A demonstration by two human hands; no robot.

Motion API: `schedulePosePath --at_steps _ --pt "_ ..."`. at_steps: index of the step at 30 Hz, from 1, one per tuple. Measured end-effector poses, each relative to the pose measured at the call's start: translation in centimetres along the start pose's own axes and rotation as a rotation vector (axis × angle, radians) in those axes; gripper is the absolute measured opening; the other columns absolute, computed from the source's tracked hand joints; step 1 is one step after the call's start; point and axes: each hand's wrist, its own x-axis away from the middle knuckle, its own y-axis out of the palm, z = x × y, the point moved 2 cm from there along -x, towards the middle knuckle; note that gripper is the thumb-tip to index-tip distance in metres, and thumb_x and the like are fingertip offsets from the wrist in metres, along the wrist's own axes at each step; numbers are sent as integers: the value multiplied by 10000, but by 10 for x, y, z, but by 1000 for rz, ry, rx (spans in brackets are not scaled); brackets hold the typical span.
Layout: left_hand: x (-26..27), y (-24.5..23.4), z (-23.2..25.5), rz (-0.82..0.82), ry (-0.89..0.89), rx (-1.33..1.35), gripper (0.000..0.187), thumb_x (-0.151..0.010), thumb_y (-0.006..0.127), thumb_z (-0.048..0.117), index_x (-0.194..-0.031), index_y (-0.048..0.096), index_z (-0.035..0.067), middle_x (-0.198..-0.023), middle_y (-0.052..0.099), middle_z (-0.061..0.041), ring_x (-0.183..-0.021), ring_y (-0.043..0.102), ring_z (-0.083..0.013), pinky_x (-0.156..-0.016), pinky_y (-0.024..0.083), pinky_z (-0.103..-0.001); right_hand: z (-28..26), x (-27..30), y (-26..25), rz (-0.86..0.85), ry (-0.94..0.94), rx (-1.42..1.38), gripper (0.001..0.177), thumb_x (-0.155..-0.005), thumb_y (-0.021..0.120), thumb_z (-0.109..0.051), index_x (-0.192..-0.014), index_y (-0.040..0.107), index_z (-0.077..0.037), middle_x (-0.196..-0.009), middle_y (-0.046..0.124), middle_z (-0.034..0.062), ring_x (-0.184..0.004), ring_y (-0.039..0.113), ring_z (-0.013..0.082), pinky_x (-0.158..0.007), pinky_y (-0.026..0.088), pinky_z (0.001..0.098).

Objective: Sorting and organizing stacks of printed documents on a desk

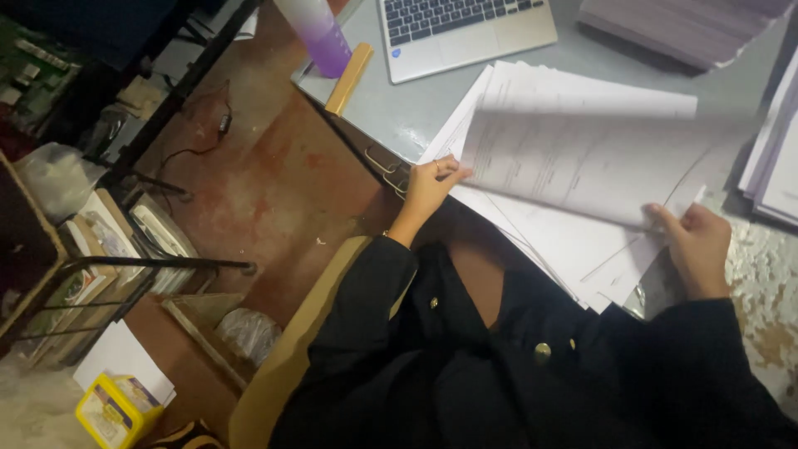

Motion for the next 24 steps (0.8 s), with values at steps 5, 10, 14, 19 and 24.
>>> schedulePosePath --at_steps 5,10,14,19,24 --pt "0 3 -4 31 262 21 297 -770 901 252 -688 646 123 -699 542 105 -703 501 -37 -719 397 -195 -20 10 -10 -54 -105 -53 547 -776 951 -202 -1160 718 111 -1171 722 200 -1118 628 237 -856 512 372" --pt "0 6 -2 6 253 53 185 -808 865 262 -799 755 113 -801 727 67 -778 644 -59 -764 481 -207 -7 9 -2 -38 -69 -119 373 -893 937 -184 -1119 717 15 -1026 722 116 -901 626 125 -723 491 272" --pt "-1 10 -8 109 139 -26 443 -711 883 426 -939 780 61 -913 799 -71 -894 748 -165 -796 580 -275 -27 12 -5 -43 -136 -79 497 -915 899 -147 -1322 710 68 -1136 722 181 -923 647 219 -765 526 337" --pt "-2 11 -10 119 120 -59 497 -691 904 404 -1042 767 79 -895 802 -61 -879 731 -142 -857 546 -278 -51 14 -8 -43 -99 -98 575 -804 934 -138 -1298 711 53 -1134 714 155 -987 625 213 -800 530 336" --pt "-1 9 -6 93 170 -47 397 -712 930 278 -1027 757 110 -731 778 42 -789 619 -39 -894 459 -224 -84 15 -18 -86 -207 -97 733 -820 884 -81 -1460 596 130 -1343 655 259 -1087 633 351 -853 546 431"
